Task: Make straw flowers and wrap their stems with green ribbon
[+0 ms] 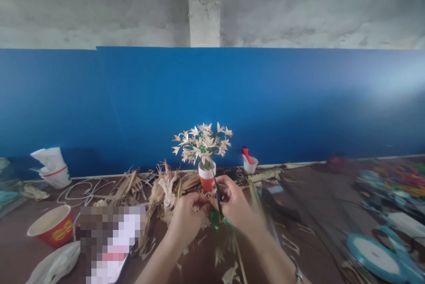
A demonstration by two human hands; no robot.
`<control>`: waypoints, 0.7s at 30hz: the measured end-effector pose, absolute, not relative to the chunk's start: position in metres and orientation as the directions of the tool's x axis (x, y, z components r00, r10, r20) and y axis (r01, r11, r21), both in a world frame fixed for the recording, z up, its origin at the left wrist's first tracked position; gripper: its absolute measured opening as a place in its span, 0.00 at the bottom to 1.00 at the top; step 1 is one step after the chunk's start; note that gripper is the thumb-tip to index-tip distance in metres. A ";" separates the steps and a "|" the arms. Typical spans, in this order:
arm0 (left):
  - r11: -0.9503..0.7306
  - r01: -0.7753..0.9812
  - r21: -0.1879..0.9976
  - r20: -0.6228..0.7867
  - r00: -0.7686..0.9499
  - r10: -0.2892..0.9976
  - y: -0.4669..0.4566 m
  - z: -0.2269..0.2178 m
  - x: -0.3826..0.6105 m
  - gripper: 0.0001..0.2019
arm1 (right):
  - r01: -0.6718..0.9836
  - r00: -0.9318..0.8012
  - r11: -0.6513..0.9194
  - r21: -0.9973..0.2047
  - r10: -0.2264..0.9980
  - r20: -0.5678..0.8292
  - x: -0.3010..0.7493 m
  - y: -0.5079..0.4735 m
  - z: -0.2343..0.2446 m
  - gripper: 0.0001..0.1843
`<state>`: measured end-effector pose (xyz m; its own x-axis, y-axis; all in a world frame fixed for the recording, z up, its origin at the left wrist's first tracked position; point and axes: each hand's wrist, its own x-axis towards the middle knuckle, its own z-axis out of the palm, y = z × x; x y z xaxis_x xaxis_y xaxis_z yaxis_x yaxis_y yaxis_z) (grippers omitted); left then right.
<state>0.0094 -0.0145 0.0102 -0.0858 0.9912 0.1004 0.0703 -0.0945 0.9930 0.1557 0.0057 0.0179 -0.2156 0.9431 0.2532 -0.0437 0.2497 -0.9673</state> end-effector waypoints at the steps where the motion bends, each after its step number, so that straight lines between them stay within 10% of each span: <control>1: -0.109 0.107 0.988 0.115 -0.052 0.992 -0.013 0.009 0.009 0.03 | -0.050 -0.211 0.239 -0.970 0.946 0.245 0.155 0.005 0.019 0.18; 21: 0.066 -0.251 0.966 -0.112 -0.176 0.978 0.005 0.012 -0.010 0.14 | 0.109 -0.431 0.099 -0.989 0.901 0.043 0.186 0.006 0.027 0.18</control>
<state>-0.0095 0.0048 0.0115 -0.1760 0.9780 -0.1123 -0.2511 0.0657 0.9657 0.1864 0.0065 0.0275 -0.4311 0.9013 0.0432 0.1086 0.0994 -0.9891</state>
